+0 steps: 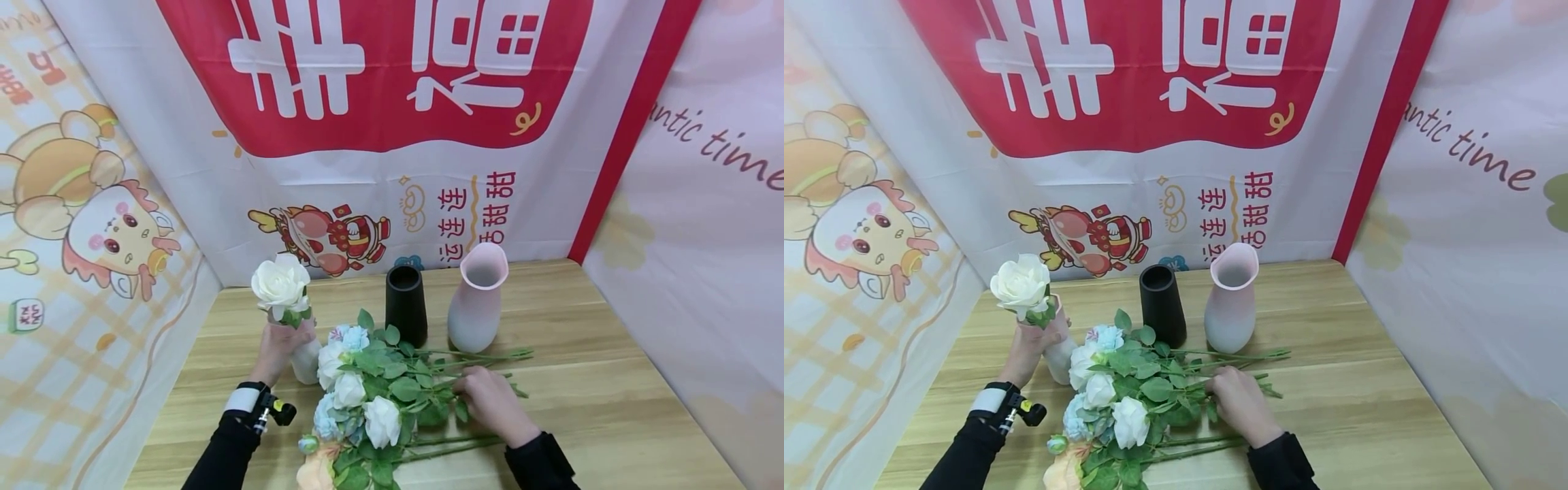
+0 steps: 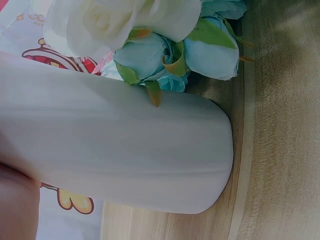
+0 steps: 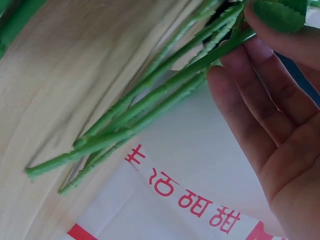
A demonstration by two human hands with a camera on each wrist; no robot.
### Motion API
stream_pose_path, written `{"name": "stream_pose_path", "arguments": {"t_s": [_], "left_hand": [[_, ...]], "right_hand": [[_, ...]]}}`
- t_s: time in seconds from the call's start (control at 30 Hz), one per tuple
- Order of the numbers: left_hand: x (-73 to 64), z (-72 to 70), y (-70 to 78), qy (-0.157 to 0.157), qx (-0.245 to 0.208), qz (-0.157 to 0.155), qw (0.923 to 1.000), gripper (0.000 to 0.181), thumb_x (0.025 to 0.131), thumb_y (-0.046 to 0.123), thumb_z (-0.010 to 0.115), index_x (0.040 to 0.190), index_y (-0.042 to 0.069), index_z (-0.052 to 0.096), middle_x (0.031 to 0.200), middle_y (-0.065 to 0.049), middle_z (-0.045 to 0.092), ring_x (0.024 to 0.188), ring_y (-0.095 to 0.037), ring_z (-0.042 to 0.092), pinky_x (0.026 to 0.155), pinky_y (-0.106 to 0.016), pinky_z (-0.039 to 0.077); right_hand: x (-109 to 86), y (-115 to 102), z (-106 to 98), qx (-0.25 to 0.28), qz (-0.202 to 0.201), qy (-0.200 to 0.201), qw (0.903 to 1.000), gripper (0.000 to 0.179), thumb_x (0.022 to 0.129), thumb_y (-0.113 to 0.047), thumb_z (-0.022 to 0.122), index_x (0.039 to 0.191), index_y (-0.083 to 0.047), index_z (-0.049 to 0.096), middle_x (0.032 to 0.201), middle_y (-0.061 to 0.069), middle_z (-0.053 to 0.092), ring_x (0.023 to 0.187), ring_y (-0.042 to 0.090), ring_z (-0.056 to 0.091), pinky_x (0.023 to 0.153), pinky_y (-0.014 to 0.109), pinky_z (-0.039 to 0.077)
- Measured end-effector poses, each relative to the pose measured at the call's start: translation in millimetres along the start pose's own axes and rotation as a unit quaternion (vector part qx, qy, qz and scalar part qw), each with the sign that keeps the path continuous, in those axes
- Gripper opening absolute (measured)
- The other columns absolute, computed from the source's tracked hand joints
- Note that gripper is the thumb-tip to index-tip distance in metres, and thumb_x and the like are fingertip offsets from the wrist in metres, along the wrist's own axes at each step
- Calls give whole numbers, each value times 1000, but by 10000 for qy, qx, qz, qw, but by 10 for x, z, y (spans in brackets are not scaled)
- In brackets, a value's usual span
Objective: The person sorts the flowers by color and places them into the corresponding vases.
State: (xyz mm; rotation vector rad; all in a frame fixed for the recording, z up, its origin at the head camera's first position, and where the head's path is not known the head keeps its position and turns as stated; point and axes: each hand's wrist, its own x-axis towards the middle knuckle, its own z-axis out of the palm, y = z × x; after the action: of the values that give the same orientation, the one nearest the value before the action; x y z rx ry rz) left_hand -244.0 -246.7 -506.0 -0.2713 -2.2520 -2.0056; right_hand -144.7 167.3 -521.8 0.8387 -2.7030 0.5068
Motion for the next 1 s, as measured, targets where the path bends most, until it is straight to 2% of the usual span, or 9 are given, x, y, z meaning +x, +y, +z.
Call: {"name": "stream_pose_path", "arguments": {"t_s": [0.1,0.23,0.43,0.57,0.7,0.87,1.0], "left_hand": [[8,-9,-5,-9,-44,-55,10000,66,80,1,77,139,10,48,124,-7,60,113,-20,56,97,-27,42],[5,1,9,21,-17,-209,9998,65,81,2,77,138,10,47,125,-8,59,112,-19,57,96,-29,44],[-30,26,136,46,72,-342,9994,67,80,0,76,139,11,45,125,-5,59,113,-17,55,98,-31,41],[-63,52,253,-3,-14,-278,9996,64,81,-3,74,138,7,47,123,-6,60,112,-18,56,97,-30,42],[-75,64,307,-41,-51,-271,9996,67,80,-6,73,140,7,44,126,-8,58,114,-19,55,99,-30,41],[-86,58,302,-23,46,-385,9992,70,80,-5,74,141,8,43,129,-9,57,113,-19,56,99,-32,42],[-73,53,262,-26,63,-299,9995,67,80,-4,74,140,7,45,128,-10,58,112,-20,57,98,-31,43]], "right_hand": [[5,-24,-39,92,-3,-17,10000,25,71,6,75,73,-19,73,73,-7,56,68,12,58,51,27,45],[16,-59,-94,88,-75,151,9998,20,73,2,79,79,-17,76,76,-6,60,73,13,60,56,29,50],[36,-113,-171,133,11,389,9992,18,73,-2,83,83,-16,78,81,-8,63,78,11,62,61,29,53],[54,-130,-191,139,-151,751,9970,20,71,-1,85,82,-16,77,84,-7,65,79,12,62,62,30,54],[79,-134,-194,262,-468,1238,9909,24,68,1,86,83,-15,76,83,-8,65,78,10,62,62,28,54],[95,-148,-211,368,-621,1593,9846,23,69,1,85,84,-14,75,83,-8,63,75,8,61,60,26,53],[91,-160,-229,343,-647,1793,9811,21,70,0,85,84,-13,75,84,-7,64,75,10,62,59,27,54]]}}
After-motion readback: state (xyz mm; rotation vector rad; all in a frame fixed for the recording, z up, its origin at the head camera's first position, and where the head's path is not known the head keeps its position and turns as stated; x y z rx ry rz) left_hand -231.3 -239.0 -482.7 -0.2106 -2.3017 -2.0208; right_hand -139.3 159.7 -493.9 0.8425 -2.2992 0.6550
